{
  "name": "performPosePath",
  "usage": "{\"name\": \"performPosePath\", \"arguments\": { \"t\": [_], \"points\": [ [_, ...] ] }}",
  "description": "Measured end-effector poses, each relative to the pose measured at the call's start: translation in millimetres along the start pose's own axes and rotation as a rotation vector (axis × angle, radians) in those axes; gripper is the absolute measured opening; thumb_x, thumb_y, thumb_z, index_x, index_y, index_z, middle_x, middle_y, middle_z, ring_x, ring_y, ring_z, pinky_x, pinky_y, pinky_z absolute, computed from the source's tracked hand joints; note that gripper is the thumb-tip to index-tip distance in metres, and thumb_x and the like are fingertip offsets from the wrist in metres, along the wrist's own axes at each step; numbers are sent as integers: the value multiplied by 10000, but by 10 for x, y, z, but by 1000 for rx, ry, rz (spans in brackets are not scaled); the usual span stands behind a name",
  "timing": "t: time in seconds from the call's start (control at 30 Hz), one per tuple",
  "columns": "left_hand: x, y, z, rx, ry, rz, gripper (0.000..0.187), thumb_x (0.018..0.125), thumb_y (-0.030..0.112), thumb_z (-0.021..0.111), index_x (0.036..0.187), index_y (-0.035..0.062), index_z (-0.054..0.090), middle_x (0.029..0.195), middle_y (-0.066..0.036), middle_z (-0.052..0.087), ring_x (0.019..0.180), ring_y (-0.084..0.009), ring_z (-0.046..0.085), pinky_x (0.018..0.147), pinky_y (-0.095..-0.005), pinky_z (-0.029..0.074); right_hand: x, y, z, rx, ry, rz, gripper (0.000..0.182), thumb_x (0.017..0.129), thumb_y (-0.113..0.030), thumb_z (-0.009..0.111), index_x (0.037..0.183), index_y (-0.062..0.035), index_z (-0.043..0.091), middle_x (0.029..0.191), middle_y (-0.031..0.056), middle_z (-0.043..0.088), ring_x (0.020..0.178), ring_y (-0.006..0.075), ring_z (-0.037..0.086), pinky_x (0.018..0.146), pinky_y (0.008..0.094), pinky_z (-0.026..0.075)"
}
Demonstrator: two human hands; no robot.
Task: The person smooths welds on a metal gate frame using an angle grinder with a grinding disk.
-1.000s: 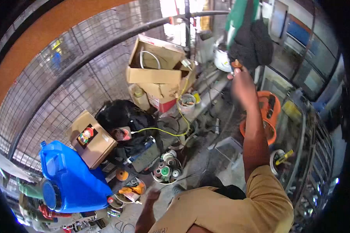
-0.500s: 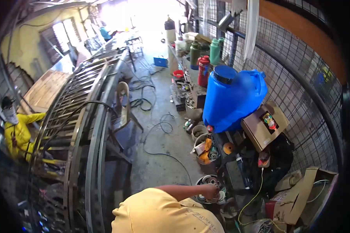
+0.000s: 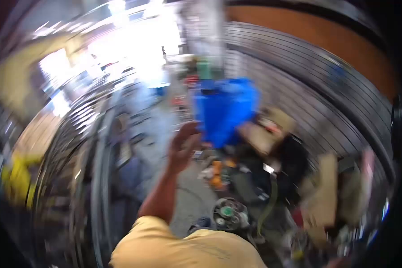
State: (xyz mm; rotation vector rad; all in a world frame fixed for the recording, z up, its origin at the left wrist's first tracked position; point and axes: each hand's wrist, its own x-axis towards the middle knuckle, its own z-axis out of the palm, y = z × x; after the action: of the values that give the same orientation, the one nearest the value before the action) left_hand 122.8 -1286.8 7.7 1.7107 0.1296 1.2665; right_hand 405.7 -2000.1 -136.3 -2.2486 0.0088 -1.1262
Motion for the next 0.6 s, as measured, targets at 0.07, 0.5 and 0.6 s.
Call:
{"name": "performPosePath", "arguments": {
  "t": [0.07,0.5,0.6],
  "points": [
    [44,204,517,-70,-156,58,354,970,161,655,1254,-35,576,1130,-124,658,972,-217,671,889,-374,537,-238,49,195,-401,-19,-201,421,940,-193,633,1319,-16,587,1303,216,585,1177,330,566,1012,427,442],
    [-638,1085,4856,-616,-1367,52,433,1049,327,520,1290,-31,556,1151,-111,660,1031,-154,632,856,-298,516,-26,-828,583,545,140,462,302,934,-215,693,1160,-25,627,899,58,670,789,122,591,730,304,491],
    [-925,1126,5802,-639,-1369,-153,626,1048,519,456,1323,-37,542,1199,-132,651,1099,-209,630,1017,-353,465,111,-918,518,306,128,540,334,892,-168,688,1181,-11,632,987,186,699,912,302,681,821,403,523]
  ]
}}
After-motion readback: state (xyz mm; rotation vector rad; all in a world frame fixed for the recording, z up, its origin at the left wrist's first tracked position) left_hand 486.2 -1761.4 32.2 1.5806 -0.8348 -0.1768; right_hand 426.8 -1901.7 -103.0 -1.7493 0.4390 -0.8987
